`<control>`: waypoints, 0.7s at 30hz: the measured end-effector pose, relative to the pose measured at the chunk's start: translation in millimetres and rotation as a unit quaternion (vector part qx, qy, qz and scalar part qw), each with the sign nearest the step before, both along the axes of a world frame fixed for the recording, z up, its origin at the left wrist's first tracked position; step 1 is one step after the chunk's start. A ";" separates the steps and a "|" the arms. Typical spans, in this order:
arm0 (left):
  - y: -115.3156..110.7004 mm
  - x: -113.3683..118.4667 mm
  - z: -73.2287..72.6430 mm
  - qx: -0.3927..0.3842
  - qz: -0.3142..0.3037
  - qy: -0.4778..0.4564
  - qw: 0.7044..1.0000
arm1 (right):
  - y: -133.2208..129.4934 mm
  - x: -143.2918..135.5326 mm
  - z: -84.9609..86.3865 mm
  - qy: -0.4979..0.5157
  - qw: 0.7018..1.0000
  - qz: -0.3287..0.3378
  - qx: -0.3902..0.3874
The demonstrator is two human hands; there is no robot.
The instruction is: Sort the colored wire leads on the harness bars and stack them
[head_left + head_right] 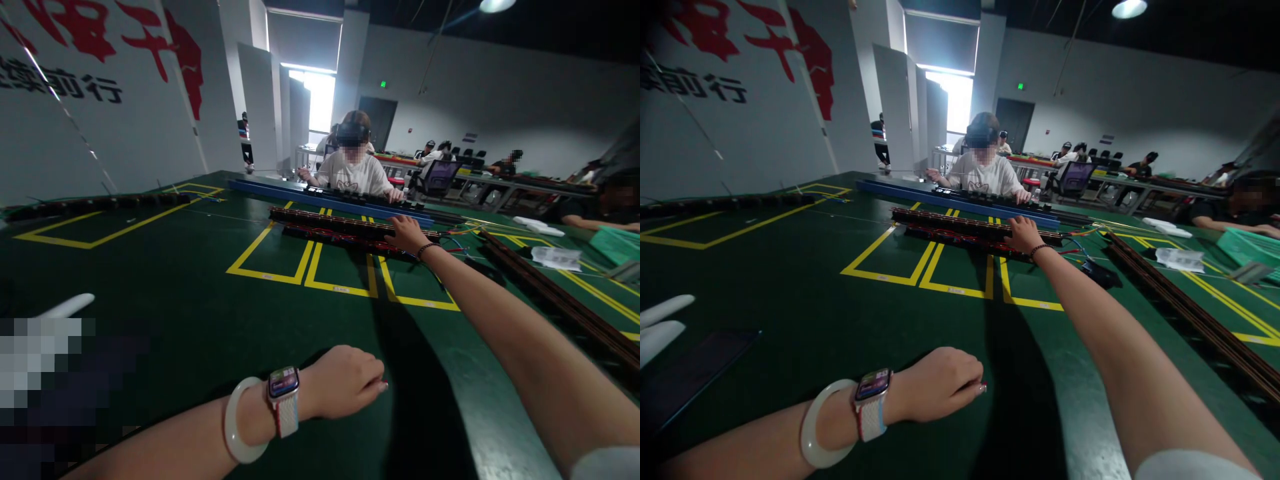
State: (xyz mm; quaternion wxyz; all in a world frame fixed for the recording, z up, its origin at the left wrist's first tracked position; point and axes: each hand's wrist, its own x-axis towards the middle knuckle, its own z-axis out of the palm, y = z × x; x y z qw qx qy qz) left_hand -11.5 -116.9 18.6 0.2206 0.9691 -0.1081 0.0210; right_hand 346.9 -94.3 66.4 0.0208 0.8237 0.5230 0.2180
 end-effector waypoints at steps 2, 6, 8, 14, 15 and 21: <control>0.3 0.2 0.6 0.005 0.000 0.001 1.000 | 13.8 4.2 -5.6 0.003 1.000 -0.020 -0.009; 0.5 0.5 -1.7 0.021 -0.004 -0.004 1.000 | 36.6 15.8 -18.3 0.014 0.999 -0.040 -0.032; 0.8 0.9 -3.7 0.040 -0.005 -0.013 0.999 | 43.9 23.4 -22.5 0.025 0.997 -0.048 -0.050; 2.1 2.4 -8.2 0.045 -0.018 -0.021 0.999 | 51.6 43.0 -23.8 0.050 0.992 -0.070 -0.092; 2.1 2.5 -9.0 0.047 -0.016 -0.028 0.998 | 51.4 44.8 -22.9 0.050 0.992 -0.070 -0.095; 1.1 2.2 -12.7 0.059 -0.017 -0.047 0.997 | 47.9 44.5 -21.9 0.028 0.993 -0.067 -0.094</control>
